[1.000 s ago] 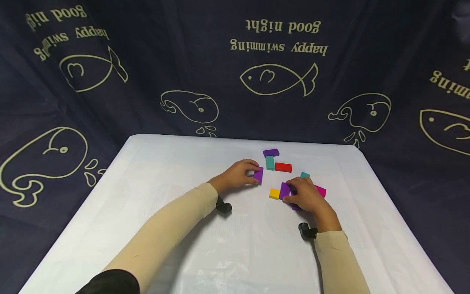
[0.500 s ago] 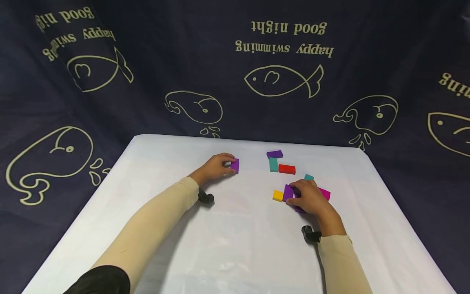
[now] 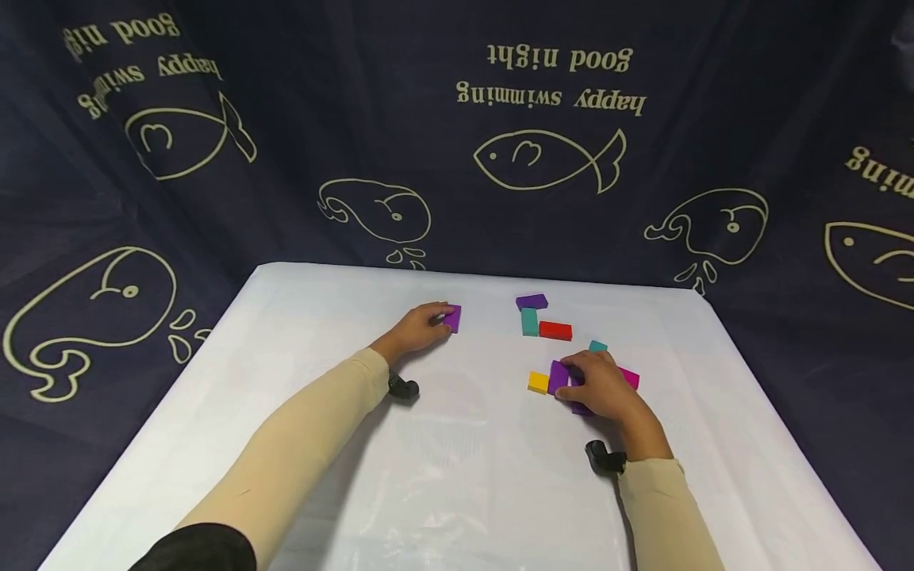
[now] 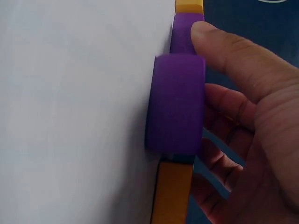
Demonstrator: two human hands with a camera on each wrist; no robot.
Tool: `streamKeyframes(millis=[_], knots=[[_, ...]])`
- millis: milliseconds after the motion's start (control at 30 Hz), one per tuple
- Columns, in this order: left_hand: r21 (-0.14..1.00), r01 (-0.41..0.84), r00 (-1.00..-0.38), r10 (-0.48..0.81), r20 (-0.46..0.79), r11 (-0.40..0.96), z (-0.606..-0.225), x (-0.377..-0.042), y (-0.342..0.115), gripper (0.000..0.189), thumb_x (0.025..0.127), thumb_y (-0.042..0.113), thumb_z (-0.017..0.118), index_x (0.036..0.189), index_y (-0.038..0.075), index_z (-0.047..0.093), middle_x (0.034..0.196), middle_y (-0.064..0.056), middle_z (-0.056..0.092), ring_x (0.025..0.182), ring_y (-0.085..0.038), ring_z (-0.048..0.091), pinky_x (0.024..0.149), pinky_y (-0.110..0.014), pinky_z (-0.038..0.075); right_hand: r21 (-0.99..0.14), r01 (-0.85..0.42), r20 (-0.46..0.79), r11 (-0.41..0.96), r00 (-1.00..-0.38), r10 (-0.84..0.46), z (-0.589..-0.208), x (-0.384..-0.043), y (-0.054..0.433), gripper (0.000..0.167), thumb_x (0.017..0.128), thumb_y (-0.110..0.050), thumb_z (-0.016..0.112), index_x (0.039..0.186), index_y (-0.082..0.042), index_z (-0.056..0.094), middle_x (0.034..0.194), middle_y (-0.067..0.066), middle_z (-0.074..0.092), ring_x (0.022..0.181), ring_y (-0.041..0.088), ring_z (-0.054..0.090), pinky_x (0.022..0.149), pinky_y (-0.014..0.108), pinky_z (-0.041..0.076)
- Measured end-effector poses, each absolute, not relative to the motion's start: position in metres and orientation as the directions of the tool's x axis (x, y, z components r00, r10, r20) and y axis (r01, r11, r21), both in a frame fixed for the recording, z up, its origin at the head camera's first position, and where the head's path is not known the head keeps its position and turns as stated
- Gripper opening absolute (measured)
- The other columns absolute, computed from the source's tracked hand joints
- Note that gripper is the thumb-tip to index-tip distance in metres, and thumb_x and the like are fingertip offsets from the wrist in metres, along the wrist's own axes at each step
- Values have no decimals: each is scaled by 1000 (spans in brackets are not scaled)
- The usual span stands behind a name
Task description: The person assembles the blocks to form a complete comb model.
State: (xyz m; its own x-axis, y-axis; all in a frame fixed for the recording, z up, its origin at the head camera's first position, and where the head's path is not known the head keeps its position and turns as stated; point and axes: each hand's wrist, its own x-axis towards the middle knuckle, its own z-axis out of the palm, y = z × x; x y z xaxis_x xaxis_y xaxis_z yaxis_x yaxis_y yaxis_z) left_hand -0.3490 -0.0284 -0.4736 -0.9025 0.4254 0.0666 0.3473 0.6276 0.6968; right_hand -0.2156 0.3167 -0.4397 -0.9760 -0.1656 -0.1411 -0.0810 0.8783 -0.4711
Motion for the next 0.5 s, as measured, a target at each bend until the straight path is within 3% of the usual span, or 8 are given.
streamKeyframes(millis=[333, 500], knots=[[696, 401, -876, 470, 103, 596, -475, -349, -28, 46, 95, 16, 62, 139, 6, 57, 148, -14, 49, 139, -30, 40, 117, -36, 27, -530, -104, -81, 842, -982, -173, -427, -219, 308, 62, 86, -30, 77, 139, -5, 54, 139, 24, 50, 127, 45, 45, 101, 65, 40], [684, 428, -869, 478, 129, 591, -476, -349, -30, 45, 94, 11, 58, 138, 4, 57, 148, -15, 49, 140, -31, 39, 118, -38, 26, -581, -148, -54, 800, -974, -219, -422, -230, 286, 62, 86, -32, 76, 139, -9, 55, 139, 22, 52, 126, 42, 47, 100, 64, 42]])
